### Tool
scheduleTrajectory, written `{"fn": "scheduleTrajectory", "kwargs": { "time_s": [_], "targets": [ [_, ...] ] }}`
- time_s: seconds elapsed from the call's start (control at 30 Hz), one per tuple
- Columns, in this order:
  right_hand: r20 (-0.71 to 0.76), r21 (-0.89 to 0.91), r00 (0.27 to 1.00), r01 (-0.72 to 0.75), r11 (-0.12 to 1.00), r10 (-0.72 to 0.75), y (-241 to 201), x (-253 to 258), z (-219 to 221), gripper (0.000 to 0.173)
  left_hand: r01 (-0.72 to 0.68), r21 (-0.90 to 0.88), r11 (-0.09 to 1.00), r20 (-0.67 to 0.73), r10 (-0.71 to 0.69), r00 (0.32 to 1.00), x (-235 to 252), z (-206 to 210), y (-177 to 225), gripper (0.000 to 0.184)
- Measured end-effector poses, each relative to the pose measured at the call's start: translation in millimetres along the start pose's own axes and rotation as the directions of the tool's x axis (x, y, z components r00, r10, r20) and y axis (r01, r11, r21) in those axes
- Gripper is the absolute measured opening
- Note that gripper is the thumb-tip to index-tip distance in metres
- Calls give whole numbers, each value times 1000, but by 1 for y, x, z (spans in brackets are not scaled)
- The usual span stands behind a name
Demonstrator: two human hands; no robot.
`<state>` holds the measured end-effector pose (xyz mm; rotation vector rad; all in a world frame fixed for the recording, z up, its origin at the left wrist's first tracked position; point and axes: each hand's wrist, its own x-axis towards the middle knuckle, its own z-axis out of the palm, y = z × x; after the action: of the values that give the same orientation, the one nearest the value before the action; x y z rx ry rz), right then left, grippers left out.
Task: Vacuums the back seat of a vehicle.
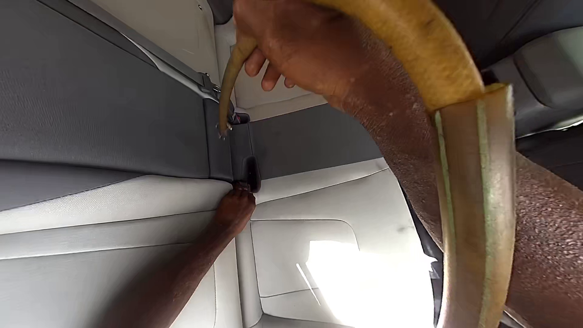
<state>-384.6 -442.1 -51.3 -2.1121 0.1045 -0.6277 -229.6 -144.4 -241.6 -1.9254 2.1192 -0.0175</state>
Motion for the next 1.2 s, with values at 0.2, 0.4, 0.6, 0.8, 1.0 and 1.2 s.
{"fn": "scheduleTrajectory", "kwargs": {
  "time_s": [0.2,0.4,0.6,0.8,1.0,1.2],
  "targets": [
    [-207,-212,936,-328,921,286,-119,12,90,38,91,-68,993,-28,-93,995,11,-6,15,18],
    [-117,-200,990,-99,975,76,-71,15,92,33,156,-95,983,113,-145,983,17,-4,19,27],
    [-184,-343,916,-400,850,357,-112,2,108,40,139,20,990,178,-140,974,17,-8,25,30],
    [-254,-368,894,-442,818,369,-93,-3,106,37,135,18,991,174,-136,975,18,-12,25,24],
    [-250,-310,878,-472,825,409,-83,-11,101,38,133,-18,991,197,-127,972,18,-17,25,22],
    [-272,-311,856,-510,802,440,-68,-16,103,38,159,-3,987,197,-155,968,19,-15,26,22]
  ]
}}
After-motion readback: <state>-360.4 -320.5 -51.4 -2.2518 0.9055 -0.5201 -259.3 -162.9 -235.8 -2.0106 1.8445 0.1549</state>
